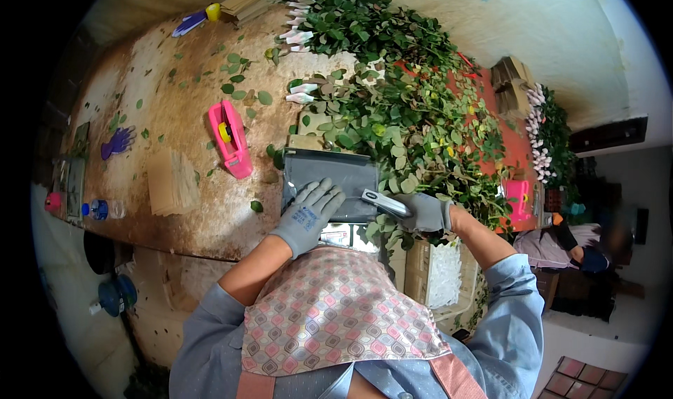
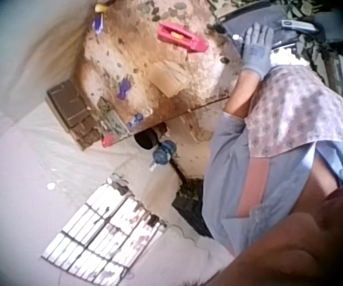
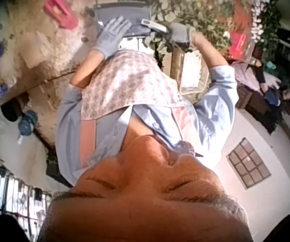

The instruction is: The person arranges white flower buds and green leaves into a gray rectangular container. They place the leaves at the bottom and then carefully position the flower buds on top. The person uses a pink tape dispenser to secure the arrangement with tape. The workspace is cluttered with leaves and other materials.

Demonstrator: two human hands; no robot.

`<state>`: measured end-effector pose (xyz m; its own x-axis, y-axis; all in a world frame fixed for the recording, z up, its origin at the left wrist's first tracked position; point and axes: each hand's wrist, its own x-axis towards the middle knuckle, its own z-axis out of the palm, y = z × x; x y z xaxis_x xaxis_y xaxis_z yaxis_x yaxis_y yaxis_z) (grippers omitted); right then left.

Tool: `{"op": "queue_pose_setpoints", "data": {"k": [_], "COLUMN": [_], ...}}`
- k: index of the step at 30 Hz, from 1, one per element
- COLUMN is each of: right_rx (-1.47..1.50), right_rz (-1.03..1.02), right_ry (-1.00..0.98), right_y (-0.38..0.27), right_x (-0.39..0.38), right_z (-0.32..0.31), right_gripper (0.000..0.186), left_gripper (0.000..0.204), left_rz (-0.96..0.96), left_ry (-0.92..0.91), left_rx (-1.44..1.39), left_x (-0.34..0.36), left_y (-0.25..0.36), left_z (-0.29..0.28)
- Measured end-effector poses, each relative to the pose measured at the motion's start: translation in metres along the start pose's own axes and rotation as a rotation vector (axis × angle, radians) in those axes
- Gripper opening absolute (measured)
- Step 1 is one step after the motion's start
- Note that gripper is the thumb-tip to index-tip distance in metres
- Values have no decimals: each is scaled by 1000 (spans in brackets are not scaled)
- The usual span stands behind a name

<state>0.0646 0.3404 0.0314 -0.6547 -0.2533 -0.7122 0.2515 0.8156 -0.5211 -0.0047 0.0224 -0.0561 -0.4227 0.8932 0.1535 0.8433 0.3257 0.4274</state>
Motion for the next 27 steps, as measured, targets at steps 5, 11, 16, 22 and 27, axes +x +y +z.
{"op": "queue_pose_setpoints", "data": {"k": [5, 11, 16, 22, 27], "right_rx": [-256, -283, 457, 104, 19], "right_rz": [117, 87, 61, -24, 41], "right_ry": [55, 151, 0, 189, 38], "right_y": [-21, -2, 24, 24, 2], "right_x": [-1, 9, -5, -4, 6], "right_z": [2, 21, 15, 26, 15], "right_gripper": [59, 56, 57, 59, 58], "left_gripper": [65, 65, 64, 63, 64], "left_rz": [-20, -28, -23, -2, 12], "left_ry": [6, 16, 11, 56, 61], "left_rx": [-18, -34, -21, -35, -5], "left_x": [1, 1, -1, -3, -4], "left_y": [2, 2, 1, 0, -1], "left_z": [-1, 0, -1, 5, 7]}}
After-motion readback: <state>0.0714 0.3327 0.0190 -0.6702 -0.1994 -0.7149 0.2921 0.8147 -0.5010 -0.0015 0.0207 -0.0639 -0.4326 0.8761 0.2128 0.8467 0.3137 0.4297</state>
